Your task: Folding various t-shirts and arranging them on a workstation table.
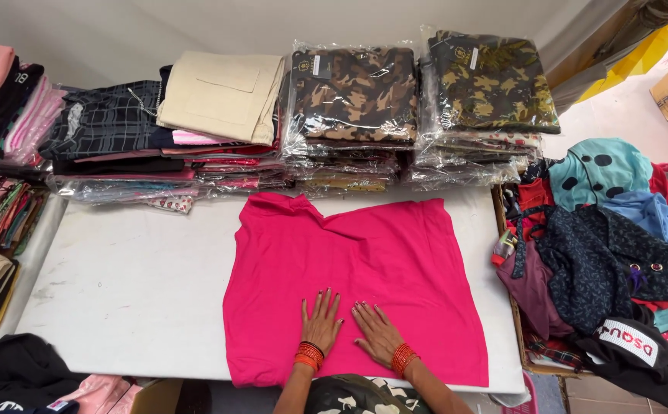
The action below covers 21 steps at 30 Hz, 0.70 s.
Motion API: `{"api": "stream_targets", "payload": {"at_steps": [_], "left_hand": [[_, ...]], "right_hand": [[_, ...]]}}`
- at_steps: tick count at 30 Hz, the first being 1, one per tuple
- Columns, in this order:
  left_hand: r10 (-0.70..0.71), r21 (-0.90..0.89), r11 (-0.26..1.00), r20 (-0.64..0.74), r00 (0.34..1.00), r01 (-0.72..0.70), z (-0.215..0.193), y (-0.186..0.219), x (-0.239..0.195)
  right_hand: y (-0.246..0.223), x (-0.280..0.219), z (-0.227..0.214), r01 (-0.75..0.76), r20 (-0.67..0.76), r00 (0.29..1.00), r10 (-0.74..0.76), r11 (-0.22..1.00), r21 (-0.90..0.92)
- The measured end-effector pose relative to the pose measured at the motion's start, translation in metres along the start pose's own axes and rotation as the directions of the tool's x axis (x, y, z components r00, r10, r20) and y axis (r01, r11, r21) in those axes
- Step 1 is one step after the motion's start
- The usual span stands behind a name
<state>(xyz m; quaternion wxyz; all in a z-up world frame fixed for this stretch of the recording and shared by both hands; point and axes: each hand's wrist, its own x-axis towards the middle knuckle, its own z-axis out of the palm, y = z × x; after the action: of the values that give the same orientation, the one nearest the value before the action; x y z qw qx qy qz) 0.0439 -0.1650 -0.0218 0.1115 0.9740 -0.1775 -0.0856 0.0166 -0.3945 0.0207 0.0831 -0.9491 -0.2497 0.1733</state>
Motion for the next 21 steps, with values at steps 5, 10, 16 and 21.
{"api": "stream_targets", "payload": {"at_steps": [5,10,16,21], "left_hand": [[-0.414,0.121,0.888,-0.208,0.886,0.443,-0.043,-0.081,-0.004],[-0.810,0.088,0.581,-0.039,0.586,0.809,-0.071,-0.164,0.012],[-0.628,-0.009,0.761,-0.261,0.733,0.649,-0.088,-0.153,0.102],[-0.316,0.069,0.945,-0.055,0.947,0.319,-0.094,-0.134,0.194]], "right_hand": [[0.108,-0.014,-0.022,-0.279,-0.180,0.952,0.247,0.943,-0.184],[0.231,-0.033,-0.021,-0.705,-0.209,0.665,0.717,0.695,0.141],[0.294,0.041,-0.024,-0.682,-0.393,0.509,0.766,0.638,0.358],[0.301,0.104,-0.089,-0.607,-0.204,0.523,0.828,0.529,0.593]]}}
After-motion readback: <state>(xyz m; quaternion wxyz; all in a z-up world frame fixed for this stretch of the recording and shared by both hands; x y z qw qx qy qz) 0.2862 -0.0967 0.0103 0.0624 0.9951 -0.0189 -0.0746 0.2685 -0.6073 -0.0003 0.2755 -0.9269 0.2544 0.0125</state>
